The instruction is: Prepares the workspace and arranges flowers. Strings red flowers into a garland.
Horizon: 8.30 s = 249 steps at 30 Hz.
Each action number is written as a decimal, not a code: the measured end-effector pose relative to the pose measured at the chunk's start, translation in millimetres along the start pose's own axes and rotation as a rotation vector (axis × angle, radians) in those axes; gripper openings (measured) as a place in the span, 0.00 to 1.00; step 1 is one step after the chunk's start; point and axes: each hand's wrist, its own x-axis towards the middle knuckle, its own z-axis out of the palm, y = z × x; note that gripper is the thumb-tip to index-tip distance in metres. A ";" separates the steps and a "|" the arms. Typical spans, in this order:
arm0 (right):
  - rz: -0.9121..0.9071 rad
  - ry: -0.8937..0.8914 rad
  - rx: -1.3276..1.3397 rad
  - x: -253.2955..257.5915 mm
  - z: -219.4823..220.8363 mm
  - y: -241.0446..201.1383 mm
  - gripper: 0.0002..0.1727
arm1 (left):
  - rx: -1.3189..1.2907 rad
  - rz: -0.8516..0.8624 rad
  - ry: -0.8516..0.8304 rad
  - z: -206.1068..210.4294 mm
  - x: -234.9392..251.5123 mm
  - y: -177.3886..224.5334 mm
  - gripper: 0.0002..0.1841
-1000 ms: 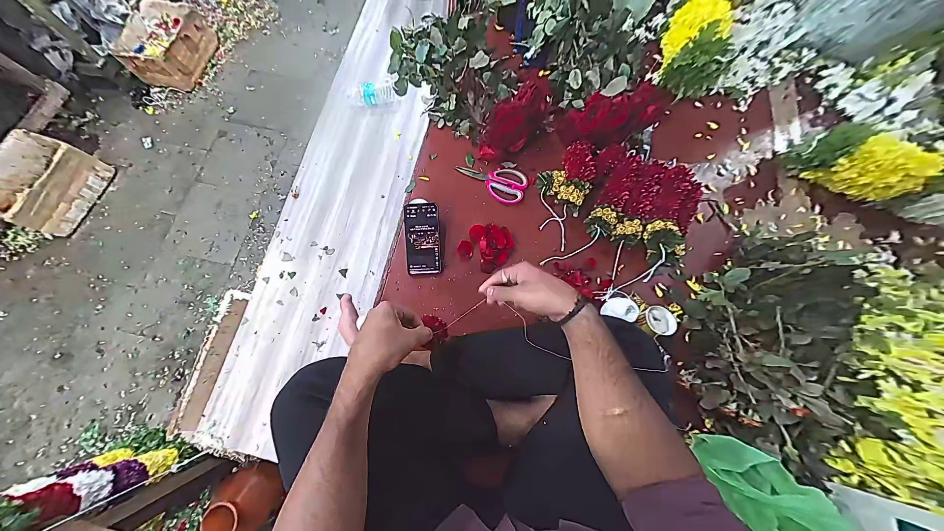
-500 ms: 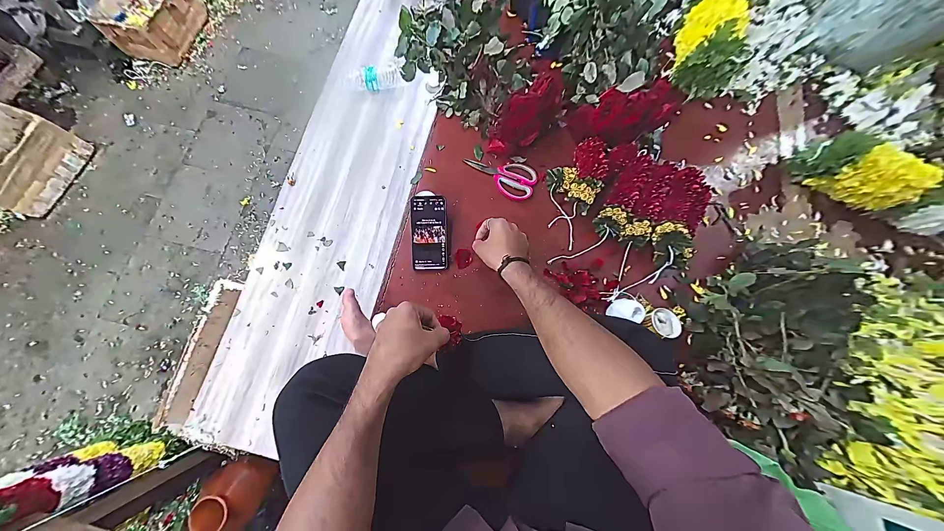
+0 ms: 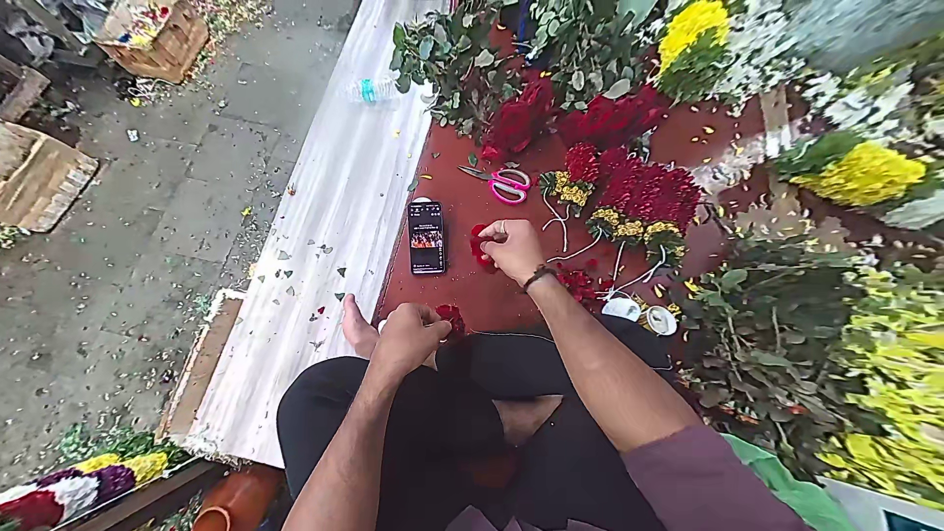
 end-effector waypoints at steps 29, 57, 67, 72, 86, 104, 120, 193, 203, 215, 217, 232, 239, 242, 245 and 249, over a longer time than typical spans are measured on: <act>-0.289 -0.371 0.727 -111.1 27.2 -10.1 0.19 | -0.767 0.125 0.145 2.9 0.3 0.4 0.23; 0.143 -0.115 0.951 -119.5 48.6 -18.2 0.29 | -0.363 0.254 0.140 -0.4 -2.1 -0.4 0.09; -0.184 -0.246 0.218 -100.1 25.9 2.4 0.56 | -0.271 0.158 0.219 -11.4 -3.3 -6.9 0.06; -0.214 -0.347 0.357 -92.2 29.7 13.9 0.13 | -0.276 0.101 0.259 -22.2 -4.6 -7.9 0.09; -0.473 -0.592 0.629 -90.0 7.3 0.9 0.05 | 0.036 0.415 -0.364 -23.1 -26.4 14.0 0.09; -0.319 -0.764 0.559 -93.4 -16.4 6.8 0.09 | 0.134 0.114 -0.063 -26.6 -11.8 -6.2 0.07; -0.097 -0.088 -0.648 47.8 45.4 62.7 0.09 | 0.234 0.040 -0.072 -18.5 -7.0 -6.0 0.09; -0.077 -0.105 0.925 -118.3 42.5 -11.0 0.24 | -0.606 0.154 0.186 -4.4 -4.7 5.8 0.19; 0.081 0.010 1.001 -120.3 53.6 -15.3 0.23 | -0.448 0.189 0.164 2.6 -3.5 6.2 0.09; -0.002 -0.022 0.565 -119.8 45.4 -11.6 0.43 | -0.245 0.149 0.288 -0.5 2.2 -4.4 0.06; -0.172 -0.023 0.331 -114.5 38.3 -7.2 0.45 | -0.228 0.123 0.296 -3.9 0.8 -5.0 0.06; -0.484 -0.487 0.531 -98.5 12.6 -8.5 0.03 | 0.303 0.115 -0.097 -19.7 -16.1 11.3 0.10; -0.305 -0.652 0.820 -102.6 30.3 -0.6 0.05 | -0.360 0.430 0.146 -24.4 -11.3 19.1 0.08; -0.443 -0.573 0.722 -107.7 34.3 -9.3 0.07 | -0.169 0.228 0.417 -16.6 -0.5 5.3 0.12; -0.506 -0.506 0.566 -111.0 44.7 -8.8 0.08 | -0.095 0.135 0.491 -6.9 2.7 -0.1 0.12; -0.520 -0.422 0.450 -115.6 56.7 -9.8 0.11 | -0.105 0.173 0.438 -2.6 5.9 -1.5 0.11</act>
